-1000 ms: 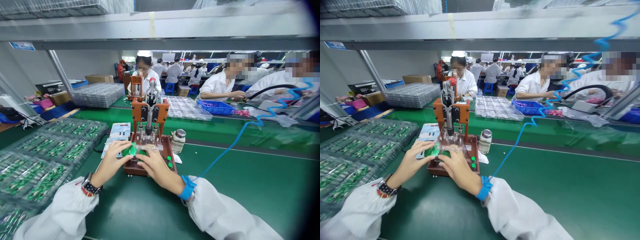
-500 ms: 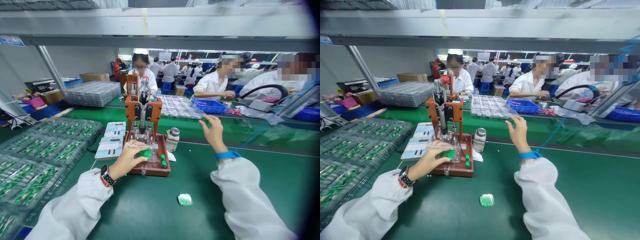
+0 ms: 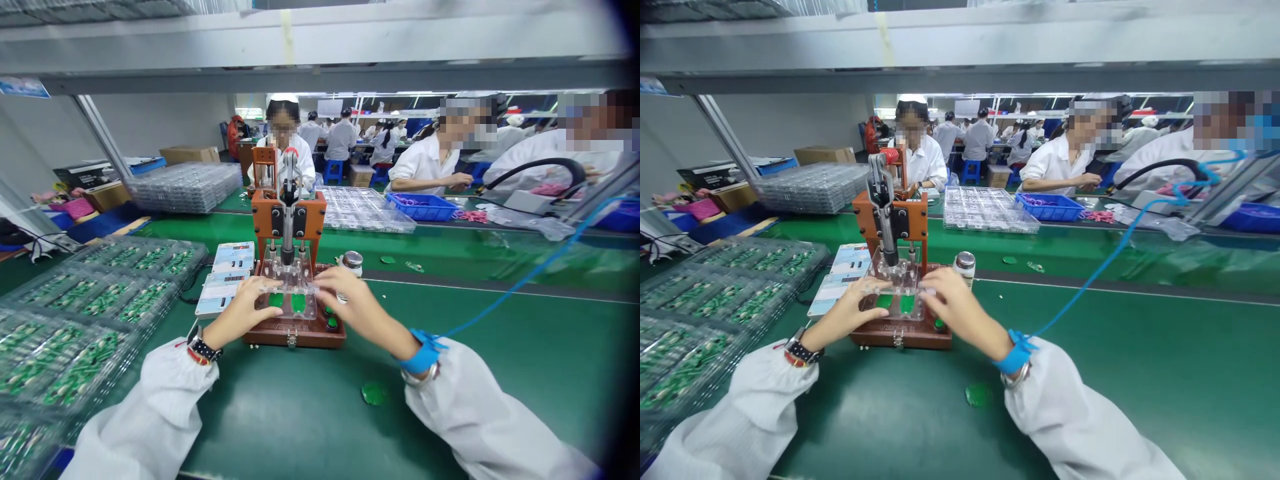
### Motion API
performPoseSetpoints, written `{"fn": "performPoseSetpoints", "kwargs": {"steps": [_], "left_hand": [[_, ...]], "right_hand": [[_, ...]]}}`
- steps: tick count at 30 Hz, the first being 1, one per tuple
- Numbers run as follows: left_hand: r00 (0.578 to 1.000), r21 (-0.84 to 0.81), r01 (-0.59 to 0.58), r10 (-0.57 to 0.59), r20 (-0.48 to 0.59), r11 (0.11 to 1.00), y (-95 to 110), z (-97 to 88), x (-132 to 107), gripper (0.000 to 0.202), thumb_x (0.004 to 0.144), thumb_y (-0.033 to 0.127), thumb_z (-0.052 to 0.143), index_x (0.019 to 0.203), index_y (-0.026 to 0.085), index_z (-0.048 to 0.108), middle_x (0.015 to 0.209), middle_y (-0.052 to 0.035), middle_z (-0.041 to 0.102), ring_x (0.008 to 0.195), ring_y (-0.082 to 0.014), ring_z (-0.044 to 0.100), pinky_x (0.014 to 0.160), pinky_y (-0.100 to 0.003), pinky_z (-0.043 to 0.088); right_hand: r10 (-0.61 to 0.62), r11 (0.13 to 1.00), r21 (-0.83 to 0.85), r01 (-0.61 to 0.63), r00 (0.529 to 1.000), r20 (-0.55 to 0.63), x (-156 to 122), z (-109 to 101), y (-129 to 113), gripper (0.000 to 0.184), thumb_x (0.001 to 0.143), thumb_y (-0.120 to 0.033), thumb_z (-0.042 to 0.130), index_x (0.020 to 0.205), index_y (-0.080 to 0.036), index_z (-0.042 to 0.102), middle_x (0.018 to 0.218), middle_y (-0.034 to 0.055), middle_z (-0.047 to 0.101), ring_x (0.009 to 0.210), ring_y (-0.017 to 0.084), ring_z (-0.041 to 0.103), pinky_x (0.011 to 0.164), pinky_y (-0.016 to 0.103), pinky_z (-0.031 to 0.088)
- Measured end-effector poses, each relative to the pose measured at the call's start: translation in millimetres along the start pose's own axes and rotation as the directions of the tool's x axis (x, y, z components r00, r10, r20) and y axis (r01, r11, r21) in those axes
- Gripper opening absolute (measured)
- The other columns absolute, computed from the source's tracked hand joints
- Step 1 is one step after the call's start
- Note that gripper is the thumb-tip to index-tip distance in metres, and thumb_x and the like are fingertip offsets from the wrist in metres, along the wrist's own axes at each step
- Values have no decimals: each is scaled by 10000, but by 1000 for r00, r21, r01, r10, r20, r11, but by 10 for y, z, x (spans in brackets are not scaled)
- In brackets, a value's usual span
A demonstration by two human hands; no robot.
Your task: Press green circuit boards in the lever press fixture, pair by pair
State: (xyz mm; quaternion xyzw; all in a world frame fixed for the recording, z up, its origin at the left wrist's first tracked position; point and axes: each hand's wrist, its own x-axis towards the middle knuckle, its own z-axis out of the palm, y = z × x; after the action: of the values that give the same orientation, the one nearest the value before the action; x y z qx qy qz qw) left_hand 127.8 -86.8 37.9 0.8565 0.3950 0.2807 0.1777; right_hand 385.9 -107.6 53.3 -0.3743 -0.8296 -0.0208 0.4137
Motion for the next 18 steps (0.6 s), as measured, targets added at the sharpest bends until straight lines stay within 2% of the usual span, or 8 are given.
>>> {"fn": "performPoseSetpoints", "kwargs": {"steps": [2,4,6,10,12,15,16,18], "left_hand": [[1000,4,-20,20,16,1000,-34,-36,-25,378,828,370,681,1173,235,608,1235,-71,607,1176,-277,501,1029,-467,332],[999,16,-28,28,30,999,-56,-59,-59,364,847,379,656,1181,244,608,1257,-65,603,1204,-280,476,1041,-478,308],[999,23,-20,19,35,1000,-66,-65,-94,346,874,379,617,1196,253,604,1256,-59,609,1221,-281,460,1051,-484,293],[1000,34,12,-12,7,999,-75,-42,-136,356,885,380,583,1219,253,592,1250,-62,606,1243,-287,433,1067,-483,280],[1000,34,25,-25,-8,999,-81,-26,-140,393,882,373,582,1256,256,566,1265,-67,588,1248,-287,425,1069,-478,282],[999,24,34,-34,1,999,-83,-15,-131,428,880,362,578,1295,266,534,1281,-70,569,1259,-290,414,1075,-483,276],[999,14,37,-37,7,999,-78,-19,-127,438,879,361,578,1304,267,526,1289,-72,563,1261,-291,415,1074,-483,280],[999,-23,31,-30,15,999,-64,-48,-119,458,874,367,580,1315,260,512,1317,-75,545,1262,-285,425,1072,-468,300]], "right_hand": [[16,1000,24,-20,984,177,-41,154,-170,210,916,-323,552,1063,-205,645,1133,80,618,1085,209,553,920,381,488],[71,997,10,-77,954,291,-70,254,-240,256,915,-314,553,1133,-203,627,1217,101,570,1150,237,503,952,429,456],[114,993,-12,-117,935,336,-82,304,-249,272,918,-314,547,1158,-210,623,1199,107,576,1148,243,496,957,444,443],[157,986,-8,-164,925,345,-71,303,-215,273,915,-320,548,1154,-214,627,1220,113,573,1202,268,466,983,482,418],[168,982,34,-188,933,317,-50,251,-201,241,909,-294,552,1120,-218,640,1241,102,571,1214,272,468,992,492,412],[198,967,118,-227,956,216,40,70,-197,186,895,-247,547,1033,-209,666,1125,80,642,1102,246,562,955,453,452],[222,960,139,-243,963,152,103,-16,-199,180,892,-244,541,1016,-205,667,1078,73,660,1053,233,589,926,430,473],[270,949,180,-257,961,-53,307,-196,-191,185,893,-259,530,1010,-199,659,1031,62,674,992,211,617,875,390,501]]}}
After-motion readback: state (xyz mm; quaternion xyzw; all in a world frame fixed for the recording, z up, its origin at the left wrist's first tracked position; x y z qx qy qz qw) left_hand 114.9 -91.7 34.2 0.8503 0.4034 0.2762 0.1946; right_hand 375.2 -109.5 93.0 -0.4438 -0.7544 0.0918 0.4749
